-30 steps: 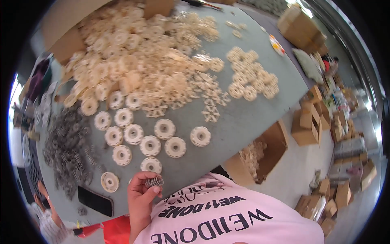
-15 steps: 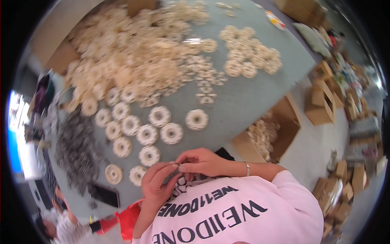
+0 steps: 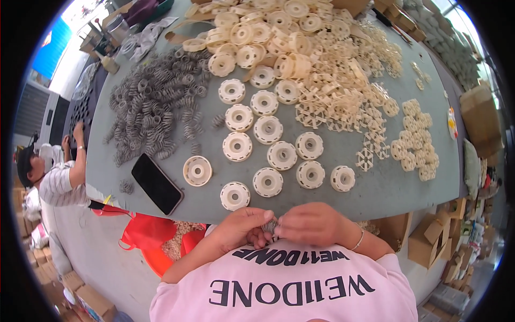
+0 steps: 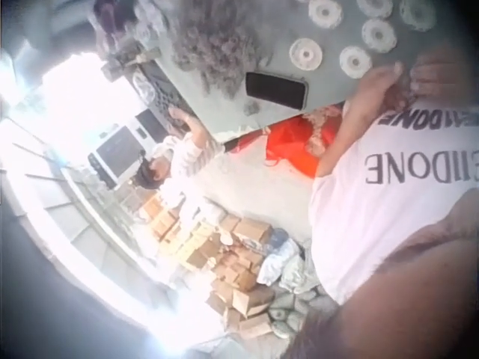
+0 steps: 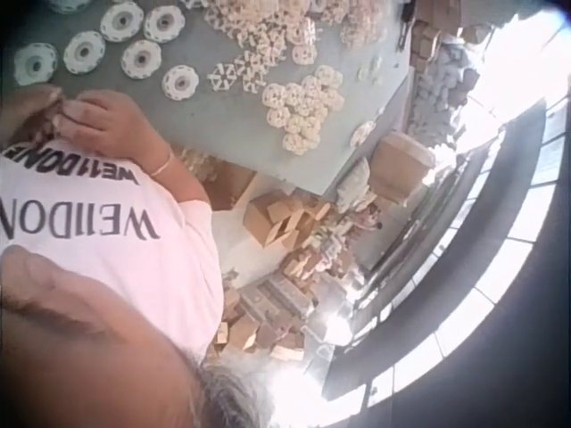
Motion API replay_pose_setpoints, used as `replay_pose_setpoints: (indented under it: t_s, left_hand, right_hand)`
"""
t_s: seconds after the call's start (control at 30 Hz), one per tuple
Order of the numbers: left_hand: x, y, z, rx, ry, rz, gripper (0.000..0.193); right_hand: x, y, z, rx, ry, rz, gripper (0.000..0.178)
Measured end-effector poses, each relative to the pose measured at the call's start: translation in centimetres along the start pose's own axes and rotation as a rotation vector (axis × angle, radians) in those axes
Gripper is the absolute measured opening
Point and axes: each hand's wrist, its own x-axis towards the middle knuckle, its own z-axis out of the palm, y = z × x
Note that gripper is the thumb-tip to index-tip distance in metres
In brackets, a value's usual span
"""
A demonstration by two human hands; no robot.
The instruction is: The person assembles small plastic components by hand, inserting star-shaped inserts into circular plastic rings on a workbench.
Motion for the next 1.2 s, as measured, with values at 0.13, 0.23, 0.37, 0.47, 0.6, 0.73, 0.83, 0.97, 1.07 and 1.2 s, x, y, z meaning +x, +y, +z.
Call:
replay_pose_setpoints:
  t_s: [0.13,0.23,0.37,0.47,0.6,0.73,0.83,0.97,1.07,1.2]
  left_hand:
    - [-1.3,-0.1,0.3,0.049,0.07,0.037,0.032]
    - [-2.1,-0.5,1.7,0.132,0.136,0.376,0.026]
    - [-1.8,-0.5,1.7,0.578,0.331,0.911,0.02]
    - [-1.9,-0.3,2.0,0.775,0.456,0.957,0.02]
    - [-1.5,0.1,0.6,0.147,0.313,0.387,0.024]
    - [-1.9,-0.7,-0.1,-0.084,0.157,0.269,0.029]
    - [-2.6,-1.2,0.4,0.021,0.151,0.515,0.029]
    - [-2.6,-1.6,-0.3,0.031,0.318,0.641,0.034]
    - [-2.9,-1.5,0.0,0.006,0.304,0.664,0.04]
    - [-2.7,-1.7,0.1,0.059,0.31,0.741,0.04]
  right_hand:
    - [1.3,0.3,-0.3,-0.088,-0.123,-0.183,0.028]
    - [1.9,0.4,0.9,0.268,0.025,0.278,0.03]
    - [1.2,1.2,0.9,1.344,-0.062,1.115,0.039]
    - [0.6,0.1,1.7,1.054,0.074,1.07,0.03]
    - [1.6,0.5,1.0,0.126,-0.174,0.248,0.023]
    - [2.9,1.0,-0.6,0.096,-0.146,-0.046,0.028]
    - [2.7,2.2,0.2,-0.05,0.02,0.589,0.032]
    - [2.8,5.2,1.4,-0.277,-0.127,0.434,0.034]
    - [3.2,5.4,1.3,-0.28,-0.116,0.401,0.034]
    - [4.6,2.7,0.3,0.102,-0.125,0.676,0.034]
